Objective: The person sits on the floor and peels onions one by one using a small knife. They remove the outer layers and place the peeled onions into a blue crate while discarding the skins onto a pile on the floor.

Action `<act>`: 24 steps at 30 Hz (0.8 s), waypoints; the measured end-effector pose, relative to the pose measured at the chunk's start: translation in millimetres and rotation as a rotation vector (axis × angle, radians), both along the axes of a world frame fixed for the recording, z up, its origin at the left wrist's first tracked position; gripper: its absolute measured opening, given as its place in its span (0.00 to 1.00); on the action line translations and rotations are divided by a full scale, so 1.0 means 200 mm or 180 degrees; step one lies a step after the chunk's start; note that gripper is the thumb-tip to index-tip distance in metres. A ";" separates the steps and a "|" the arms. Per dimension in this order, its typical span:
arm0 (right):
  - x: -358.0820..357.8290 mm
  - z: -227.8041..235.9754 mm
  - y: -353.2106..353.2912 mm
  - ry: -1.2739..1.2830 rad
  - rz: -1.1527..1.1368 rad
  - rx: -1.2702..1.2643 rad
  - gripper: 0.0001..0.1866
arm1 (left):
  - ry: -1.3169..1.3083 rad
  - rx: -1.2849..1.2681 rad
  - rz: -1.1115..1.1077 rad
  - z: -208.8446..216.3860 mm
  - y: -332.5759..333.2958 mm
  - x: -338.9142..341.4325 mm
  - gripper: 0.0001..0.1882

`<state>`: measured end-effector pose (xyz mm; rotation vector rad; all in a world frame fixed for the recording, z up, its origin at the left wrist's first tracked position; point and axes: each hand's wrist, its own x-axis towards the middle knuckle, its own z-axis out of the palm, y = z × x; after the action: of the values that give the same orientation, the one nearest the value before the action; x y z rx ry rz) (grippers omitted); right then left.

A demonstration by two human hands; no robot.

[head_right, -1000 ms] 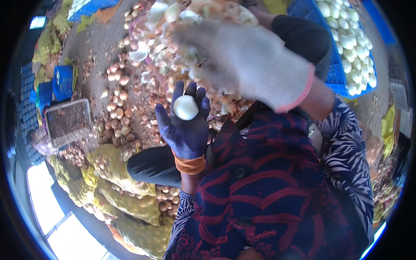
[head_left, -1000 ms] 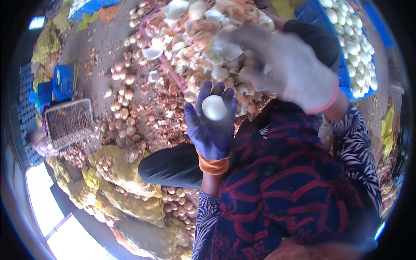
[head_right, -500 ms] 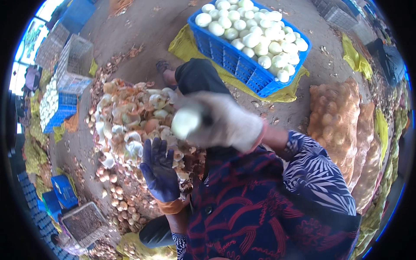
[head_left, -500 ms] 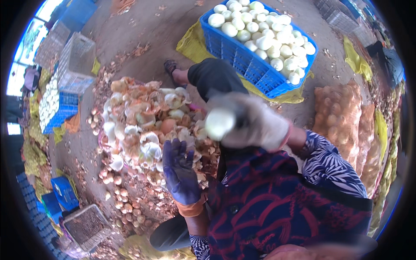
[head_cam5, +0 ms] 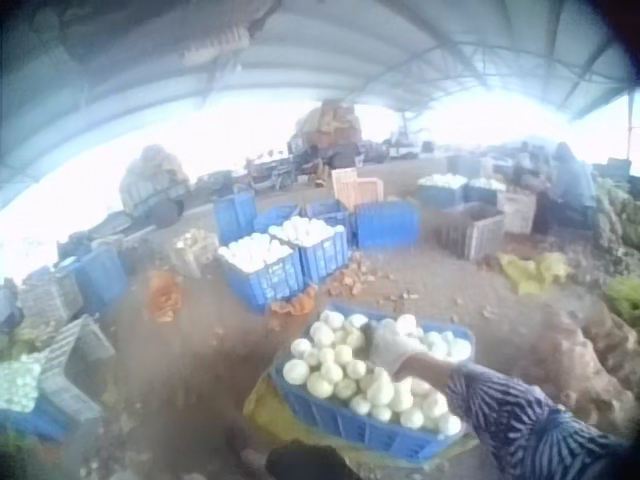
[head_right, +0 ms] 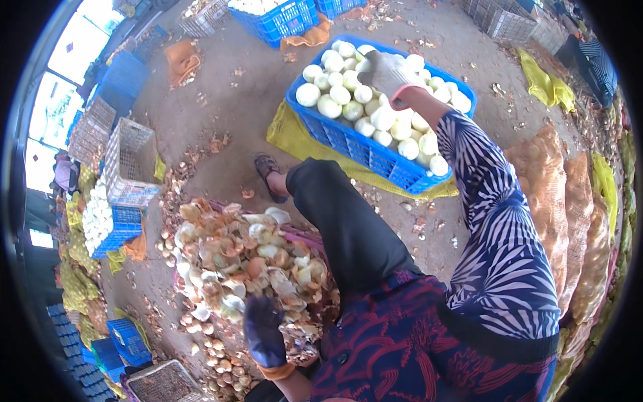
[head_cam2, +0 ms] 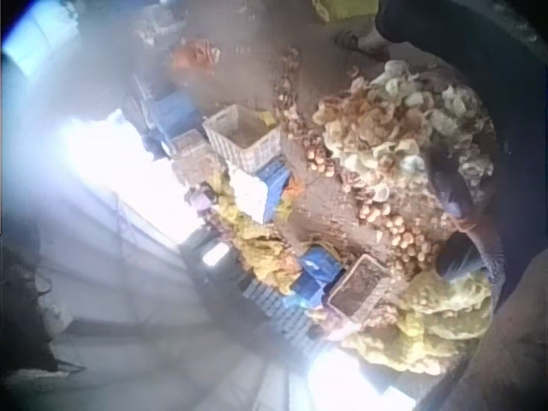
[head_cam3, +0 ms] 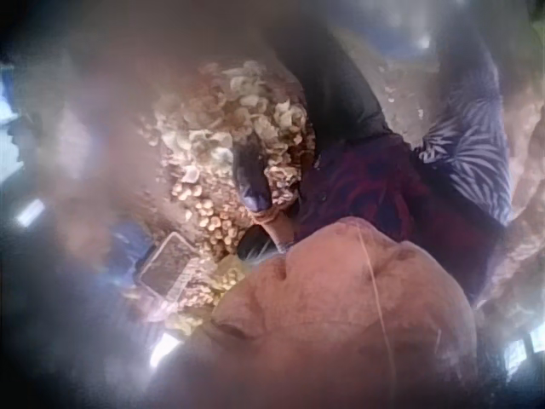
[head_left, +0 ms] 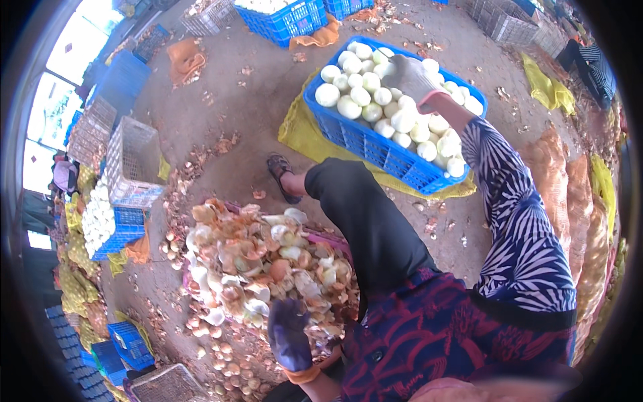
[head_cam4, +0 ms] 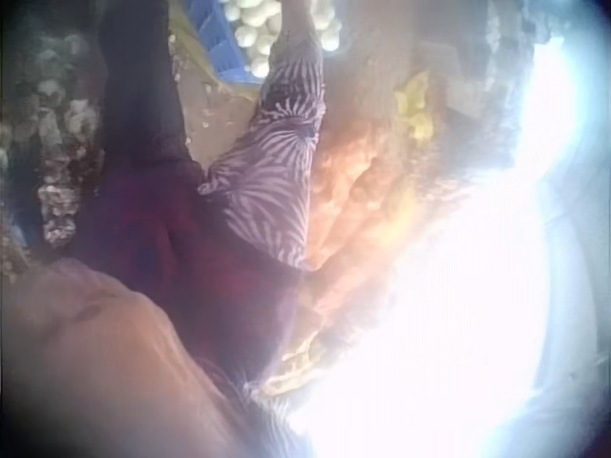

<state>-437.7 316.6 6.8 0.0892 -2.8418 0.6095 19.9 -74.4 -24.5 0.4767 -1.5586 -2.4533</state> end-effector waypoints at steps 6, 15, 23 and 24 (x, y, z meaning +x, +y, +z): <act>-0.42 -0.05 -0.19 -0.0292 0.0008 0.0062 0.23 | -0.0030 -0.0091 -0.0027 0.15 -0.02 0.09 0.35; -0.54 -0.35 -0.14 -0.0267 0.0677 0.0932 0.16 | 0.0528 0.0095 0.1487 0.19 -0.34 0.37 0.35; 0.22 0.12 -0.66 -0.0609 0.1721 -0.0816 0.11 | 0.0992 0.0121 0.2704 0.27 -0.76 0.83 0.29; 0.34 0.16 -0.75 -0.0751 0.1872 -0.0890 0.10 | 0.0992 0.0095 0.2764 0.26 -0.81 0.89 0.29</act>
<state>-370.4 166.9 38.1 0.8759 -2.9022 1.1946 198.0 -236.4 28.2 0.5812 -0.9081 -1.7635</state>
